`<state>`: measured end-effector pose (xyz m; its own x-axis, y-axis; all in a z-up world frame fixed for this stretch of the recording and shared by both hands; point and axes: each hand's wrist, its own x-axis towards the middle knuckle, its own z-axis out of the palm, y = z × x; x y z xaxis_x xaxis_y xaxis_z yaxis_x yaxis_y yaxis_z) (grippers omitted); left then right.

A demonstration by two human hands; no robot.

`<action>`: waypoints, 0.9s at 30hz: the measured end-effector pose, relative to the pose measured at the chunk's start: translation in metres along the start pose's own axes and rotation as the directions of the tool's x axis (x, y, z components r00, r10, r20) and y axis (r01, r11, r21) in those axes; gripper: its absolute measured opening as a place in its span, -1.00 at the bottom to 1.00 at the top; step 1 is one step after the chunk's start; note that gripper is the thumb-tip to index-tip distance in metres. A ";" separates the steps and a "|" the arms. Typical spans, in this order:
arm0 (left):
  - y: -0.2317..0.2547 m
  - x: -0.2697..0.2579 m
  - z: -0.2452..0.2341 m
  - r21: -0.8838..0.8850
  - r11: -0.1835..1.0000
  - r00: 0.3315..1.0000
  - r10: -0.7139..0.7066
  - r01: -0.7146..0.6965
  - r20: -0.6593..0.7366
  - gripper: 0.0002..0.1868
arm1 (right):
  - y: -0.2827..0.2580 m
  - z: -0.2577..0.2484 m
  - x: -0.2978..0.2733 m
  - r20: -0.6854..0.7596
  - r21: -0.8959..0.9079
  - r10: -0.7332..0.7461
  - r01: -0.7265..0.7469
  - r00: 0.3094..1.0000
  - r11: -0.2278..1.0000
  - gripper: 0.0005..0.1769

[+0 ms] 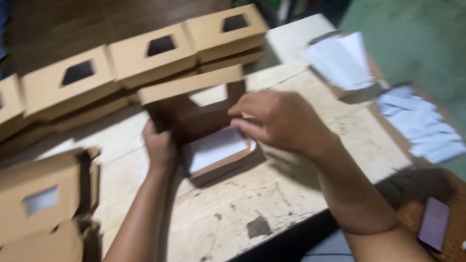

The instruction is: The person folds a flat cardboard sheet into a small box, inserts a white paper, and closes the lid. The finished box is placed on a stack of similar boxes on the table.

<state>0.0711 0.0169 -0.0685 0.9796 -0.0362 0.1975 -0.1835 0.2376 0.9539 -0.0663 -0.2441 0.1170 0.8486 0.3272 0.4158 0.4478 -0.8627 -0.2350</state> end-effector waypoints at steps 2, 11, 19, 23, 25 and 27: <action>-0.009 0.002 -0.009 0.018 1.000 1.000 -0.003 0.003 -0.013 -0.48 | 0.024 -0.032 -0.013 -0.125 -0.044 0.075 -0.081 0.989 0.996 -0.82; 0.006 0.000 -0.012 0.234 0.972 0.997 -0.002 0.020 -0.076 -0.78 | 0.104 -0.112 -0.114 -0.160 -0.176 0.876 -0.887 0.455 0.428 -0.60; 0.015 -0.003 -0.010 0.313 0.950 0.997 0.024 0.000 -0.073 -0.79 | 0.136 -0.101 -0.155 0.016 -0.295 0.978 -0.933 0.209 0.205 -0.55; 0.023 -0.004 -0.003 0.199 0.980 0.998 0.020 -0.007 -0.062 -0.78 | 0.159 -0.091 -0.170 -0.082 -0.202 0.959 -0.947 0.270 0.249 -0.72; 0.023 -0.001 -0.001 0.205 0.978 0.998 0.040 -0.030 -0.045 -0.74 | 0.168 -0.091 -0.174 -0.101 -0.200 0.950 -0.941 0.296 0.272 -0.76; 0.021 -0.001 -0.005 0.196 0.980 0.997 0.042 -0.030 -0.058 -0.78 | 0.167 -0.091 -0.172 -0.167 -0.179 0.931 -0.938 0.326 0.296 -0.79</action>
<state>0.0669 0.0266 -0.0497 0.9741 0.0302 0.2240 -0.2251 0.0442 0.9733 -0.1632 -0.4797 0.0867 0.6459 -0.7608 0.0639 -0.7139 -0.6315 -0.3025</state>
